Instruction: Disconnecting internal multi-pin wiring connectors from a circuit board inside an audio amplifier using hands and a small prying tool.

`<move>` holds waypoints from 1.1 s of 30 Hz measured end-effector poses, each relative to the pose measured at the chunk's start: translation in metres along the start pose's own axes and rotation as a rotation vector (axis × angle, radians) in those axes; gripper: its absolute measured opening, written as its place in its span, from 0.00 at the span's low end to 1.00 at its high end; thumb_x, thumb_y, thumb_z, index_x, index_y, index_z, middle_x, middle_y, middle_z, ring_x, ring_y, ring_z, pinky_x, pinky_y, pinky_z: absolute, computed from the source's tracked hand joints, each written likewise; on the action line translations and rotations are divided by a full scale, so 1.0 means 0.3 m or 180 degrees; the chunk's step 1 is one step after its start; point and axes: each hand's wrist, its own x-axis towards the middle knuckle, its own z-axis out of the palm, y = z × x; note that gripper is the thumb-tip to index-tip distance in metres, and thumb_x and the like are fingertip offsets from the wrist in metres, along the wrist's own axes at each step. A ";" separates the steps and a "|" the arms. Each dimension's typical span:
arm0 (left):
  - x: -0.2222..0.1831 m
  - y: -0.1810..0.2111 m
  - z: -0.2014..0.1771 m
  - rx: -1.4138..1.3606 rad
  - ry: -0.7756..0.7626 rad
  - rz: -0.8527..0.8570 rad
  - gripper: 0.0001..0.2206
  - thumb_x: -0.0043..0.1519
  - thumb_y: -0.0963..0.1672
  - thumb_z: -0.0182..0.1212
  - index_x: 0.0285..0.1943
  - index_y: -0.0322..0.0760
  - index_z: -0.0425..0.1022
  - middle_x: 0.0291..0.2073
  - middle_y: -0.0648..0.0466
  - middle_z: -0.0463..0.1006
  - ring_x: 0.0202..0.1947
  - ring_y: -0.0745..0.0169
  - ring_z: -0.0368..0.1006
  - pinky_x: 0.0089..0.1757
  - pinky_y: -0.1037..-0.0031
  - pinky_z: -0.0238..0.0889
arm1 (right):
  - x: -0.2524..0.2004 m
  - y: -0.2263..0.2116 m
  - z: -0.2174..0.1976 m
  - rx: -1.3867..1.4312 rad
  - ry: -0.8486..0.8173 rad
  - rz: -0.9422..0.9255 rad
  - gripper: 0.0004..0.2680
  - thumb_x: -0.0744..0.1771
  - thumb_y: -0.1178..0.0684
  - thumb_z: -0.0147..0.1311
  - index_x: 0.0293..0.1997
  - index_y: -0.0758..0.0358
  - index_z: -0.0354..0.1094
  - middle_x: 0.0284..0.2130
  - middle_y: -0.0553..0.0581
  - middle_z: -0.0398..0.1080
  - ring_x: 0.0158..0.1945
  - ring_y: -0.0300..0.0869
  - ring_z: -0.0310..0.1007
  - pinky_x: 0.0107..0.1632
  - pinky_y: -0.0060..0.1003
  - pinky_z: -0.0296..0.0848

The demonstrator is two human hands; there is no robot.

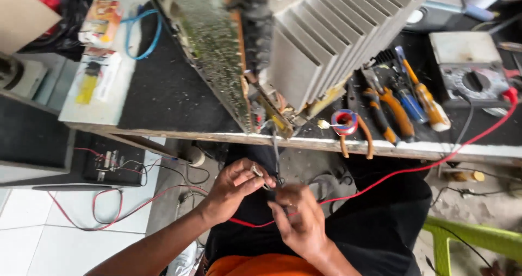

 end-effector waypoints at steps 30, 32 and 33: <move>0.044 -0.109 0.064 0.0172 -0.0098 -0.0144 0.06 0.62 0.42 0.64 0.43 0.31 0.78 0.26 0.48 0.76 0.20 0.68 0.56 0.26 0.76 0.49 | 0.016 -0.074 -0.297 0.1978 -0.1782 0.1247 0.05 0.72 0.56 0.46 0.47 0.60 0.69 0.45 0.59 0.69 0.50 0.49 0.70 0.55 0.44 0.68; 0.039 -0.101 0.101 0.0222 -0.0108 -0.0183 0.05 0.62 0.41 0.64 0.41 0.31 0.80 0.23 0.49 0.76 0.17 0.70 0.56 0.26 0.77 0.52 | -0.036 -0.049 -0.321 0.1274 -0.1162 0.1479 0.04 0.70 0.58 0.53 0.47 0.61 0.72 0.43 0.56 0.75 0.42 0.41 0.73 0.49 0.37 0.70; 0.041 -0.103 0.117 0.0230 -0.0130 -0.0195 0.05 0.62 0.41 0.64 0.41 0.31 0.80 0.23 0.49 0.76 0.17 0.70 0.56 0.26 0.77 0.52 | -0.050 -0.038 -0.319 0.1269 -0.1136 0.1484 0.04 0.70 0.58 0.53 0.47 0.61 0.72 0.43 0.56 0.75 0.42 0.41 0.73 0.49 0.37 0.70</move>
